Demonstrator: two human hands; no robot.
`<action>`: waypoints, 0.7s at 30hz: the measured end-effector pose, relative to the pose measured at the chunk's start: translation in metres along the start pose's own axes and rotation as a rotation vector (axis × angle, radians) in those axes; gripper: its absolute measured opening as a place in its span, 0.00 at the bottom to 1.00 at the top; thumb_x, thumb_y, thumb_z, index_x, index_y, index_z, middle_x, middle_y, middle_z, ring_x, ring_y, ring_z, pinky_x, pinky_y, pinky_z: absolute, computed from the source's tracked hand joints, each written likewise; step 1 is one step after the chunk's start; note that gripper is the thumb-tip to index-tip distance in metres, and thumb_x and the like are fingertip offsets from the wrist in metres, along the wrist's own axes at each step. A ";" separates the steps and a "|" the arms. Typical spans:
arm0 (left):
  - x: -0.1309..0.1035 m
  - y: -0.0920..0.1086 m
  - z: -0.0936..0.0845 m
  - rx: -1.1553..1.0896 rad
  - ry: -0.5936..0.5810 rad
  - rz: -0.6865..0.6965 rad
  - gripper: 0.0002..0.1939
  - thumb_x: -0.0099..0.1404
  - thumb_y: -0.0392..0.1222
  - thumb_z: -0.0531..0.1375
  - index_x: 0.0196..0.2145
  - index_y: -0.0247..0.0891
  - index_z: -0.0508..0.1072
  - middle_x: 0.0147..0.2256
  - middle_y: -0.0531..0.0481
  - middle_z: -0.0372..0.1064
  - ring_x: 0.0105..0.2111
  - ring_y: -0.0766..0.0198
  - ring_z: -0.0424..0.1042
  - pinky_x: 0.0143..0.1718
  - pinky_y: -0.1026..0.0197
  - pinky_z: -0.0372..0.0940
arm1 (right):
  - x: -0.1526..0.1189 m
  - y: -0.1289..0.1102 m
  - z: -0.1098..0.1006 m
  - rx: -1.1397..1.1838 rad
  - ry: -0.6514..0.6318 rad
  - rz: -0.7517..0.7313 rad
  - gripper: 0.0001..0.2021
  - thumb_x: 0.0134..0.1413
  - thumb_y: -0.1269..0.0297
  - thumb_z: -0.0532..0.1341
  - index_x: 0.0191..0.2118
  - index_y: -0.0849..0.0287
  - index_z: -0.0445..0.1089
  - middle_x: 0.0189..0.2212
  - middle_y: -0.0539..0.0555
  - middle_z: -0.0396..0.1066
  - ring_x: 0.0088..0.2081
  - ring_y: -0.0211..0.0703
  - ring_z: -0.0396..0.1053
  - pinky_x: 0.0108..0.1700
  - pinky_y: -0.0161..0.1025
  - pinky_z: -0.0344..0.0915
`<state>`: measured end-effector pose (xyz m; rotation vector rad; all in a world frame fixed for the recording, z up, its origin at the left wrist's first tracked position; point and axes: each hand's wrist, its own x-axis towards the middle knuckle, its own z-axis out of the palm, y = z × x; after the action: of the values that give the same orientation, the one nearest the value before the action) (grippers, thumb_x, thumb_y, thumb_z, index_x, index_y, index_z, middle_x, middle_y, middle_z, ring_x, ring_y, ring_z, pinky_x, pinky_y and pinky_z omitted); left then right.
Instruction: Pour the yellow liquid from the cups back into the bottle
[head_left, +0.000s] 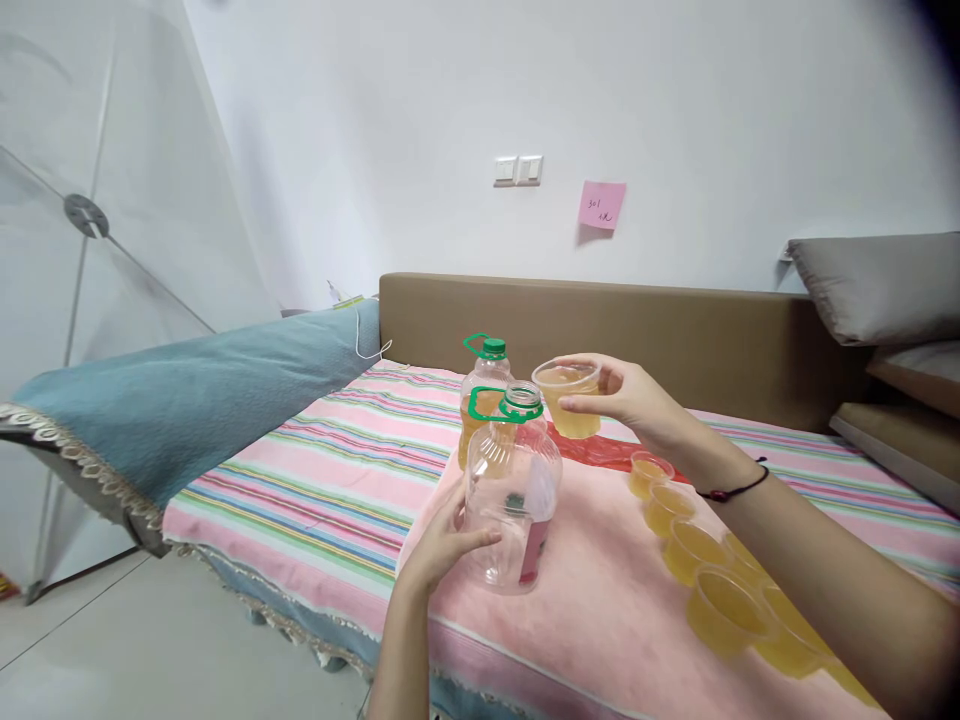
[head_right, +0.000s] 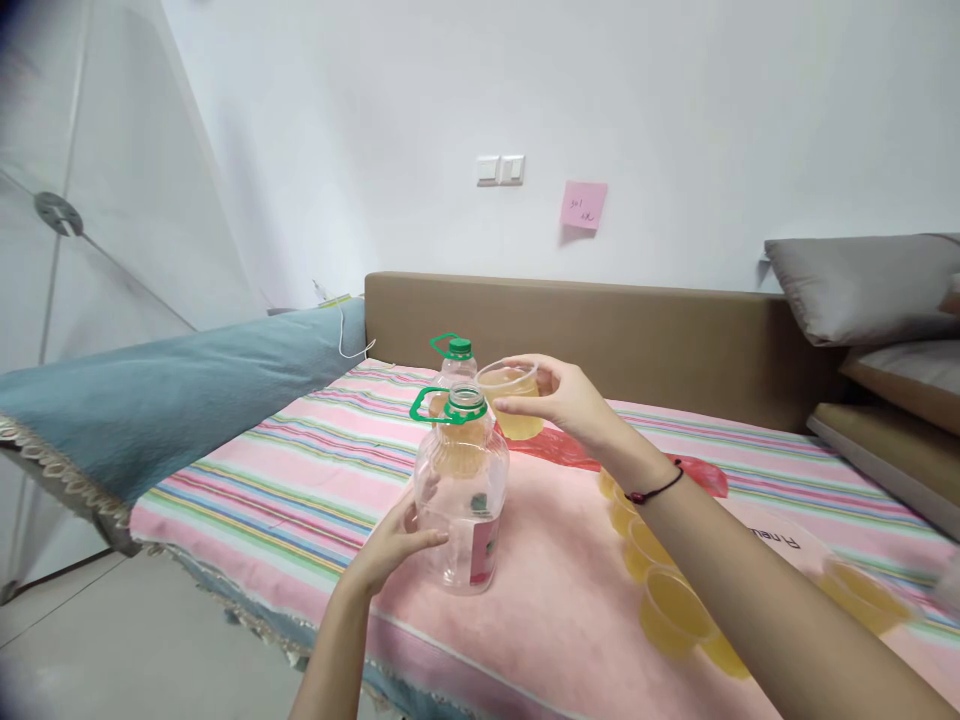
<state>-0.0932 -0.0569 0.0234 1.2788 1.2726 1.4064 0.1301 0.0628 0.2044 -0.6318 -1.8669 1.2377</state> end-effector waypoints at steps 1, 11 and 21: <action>0.000 0.000 0.000 0.001 0.003 -0.003 0.49 0.49 0.47 0.74 0.66 0.46 0.61 0.68 0.44 0.53 0.69 0.44 0.48 0.69 0.42 0.46 | 0.000 -0.001 0.000 -0.002 -0.001 0.005 0.27 0.37 0.62 0.75 0.48 0.54 0.74 0.47 0.57 0.79 0.49 0.54 0.76 0.51 0.51 0.72; 0.000 -0.002 0.000 -0.016 -0.019 0.047 0.49 0.50 0.46 0.74 0.66 0.46 0.59 0.68 0.43 0.53 0.69 0.45 0.50 0.69 0.43 0.47 | -0.001 -0.008 -0.001 -0.072 0.006 0.001 0.26 0.36 0.61 0.75 0.47 0.53 0.75 0.45 0.58 0.79 0.48 0.57 0.76 0.52 0.55 0.71; -0.001 0.002 0.001 -0.008 -0.026 0.034 0.50 0.50 0.45 0.74 0.67 0.48 0.59 0.68 0.45 0.52 0.69 0.45 0.49 0.68 0.42 0.48 | 0.004 -0.008 -0.007 -0.149 -0.028 -0.026 0.26 0.38 0.57 0.75 0.47 0.52 0.75 0.46 0.57 0.79 0.49 0.58 0.75 0.51 0.55 0.73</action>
<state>-0.0917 -0.0576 0.0250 1.3150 1.2314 1.4129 0.1336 0.0662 0.2141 -0.6701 -1.9982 1.1033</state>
